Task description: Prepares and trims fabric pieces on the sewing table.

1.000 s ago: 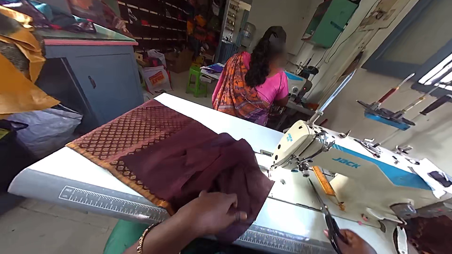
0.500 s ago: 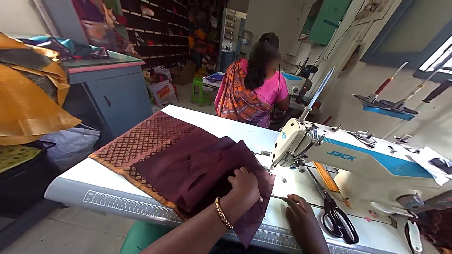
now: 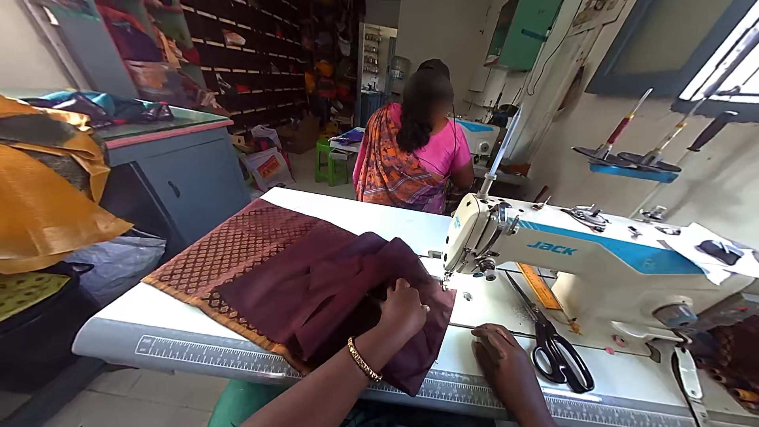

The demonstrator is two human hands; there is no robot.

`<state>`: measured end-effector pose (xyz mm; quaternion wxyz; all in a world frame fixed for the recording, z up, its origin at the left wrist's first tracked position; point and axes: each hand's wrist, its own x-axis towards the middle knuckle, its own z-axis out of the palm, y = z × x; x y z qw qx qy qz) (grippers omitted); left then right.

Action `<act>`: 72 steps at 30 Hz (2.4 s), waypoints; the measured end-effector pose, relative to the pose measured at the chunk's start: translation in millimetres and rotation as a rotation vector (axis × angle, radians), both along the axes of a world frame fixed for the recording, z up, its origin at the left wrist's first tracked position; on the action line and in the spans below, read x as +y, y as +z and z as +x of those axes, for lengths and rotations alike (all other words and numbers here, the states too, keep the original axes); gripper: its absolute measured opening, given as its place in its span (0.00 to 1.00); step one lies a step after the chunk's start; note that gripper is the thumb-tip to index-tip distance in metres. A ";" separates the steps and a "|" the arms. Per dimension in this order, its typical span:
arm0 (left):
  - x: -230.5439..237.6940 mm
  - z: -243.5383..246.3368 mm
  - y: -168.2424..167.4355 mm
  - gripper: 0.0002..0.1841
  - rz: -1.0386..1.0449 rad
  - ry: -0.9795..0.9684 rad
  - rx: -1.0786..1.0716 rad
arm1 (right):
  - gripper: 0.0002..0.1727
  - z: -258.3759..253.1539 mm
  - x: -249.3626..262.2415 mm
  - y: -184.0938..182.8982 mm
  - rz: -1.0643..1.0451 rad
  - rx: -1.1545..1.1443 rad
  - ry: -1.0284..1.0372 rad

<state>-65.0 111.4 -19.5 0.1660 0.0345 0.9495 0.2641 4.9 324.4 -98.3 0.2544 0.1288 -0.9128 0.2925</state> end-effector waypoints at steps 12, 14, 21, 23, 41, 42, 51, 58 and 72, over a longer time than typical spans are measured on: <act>-2.7 59.3 -10.8 0.36 -0.156 -0.219 0.008 | 0.26 0.2 -2.2 13.3 0.048 -0.223 0.041; 0.9 68.8 2.8 0.37 -0.215 -0.240 -0.045 | 0.27 -0.6 -6.3 19.1 0.216 -0.316 0.104; -6.2 27.6 -0.4 0.31 -0.217 -0.255 0.084 | 0.35 -1.9 -14.8 34.7 0.422 -0.565 0.004; -11.7 23.0 -4.3 0.29 -0.229 -0.185 0.079 | 0.40 -2.8 -15.8 33.9 0.422 -0.581 -0.061; -3.0 9.5 -15.4 0.21 0.070 -0.017 0.072 | 0.28 1.7 -11.2 17.8 0.106 -0.333 -0.199; -2.0 8.4 -15.3 0.18 0.077 -0.012 0.076 | 0.27 2.5 -11.5 17.6 0.088 -0.313 -0.209; 7.4 23.0 -2.0 0.13 0.117 -0.092 0.287 | 0.22 3.4 -10.5 9.8 -0.054 -0.175 -0.197; 36.7 24.4 -3.1 0.17 0.486 -0.493 0.008 | 0.32 -2.4 -5.8 20.7 -0.675 -0.260 -0.105; -2.6 -2.2 -36.5 0.32 -0.044 -0.644 0.191 | 0.41 3.8 -15.9 37.7 -0.373 -0.311 -0.503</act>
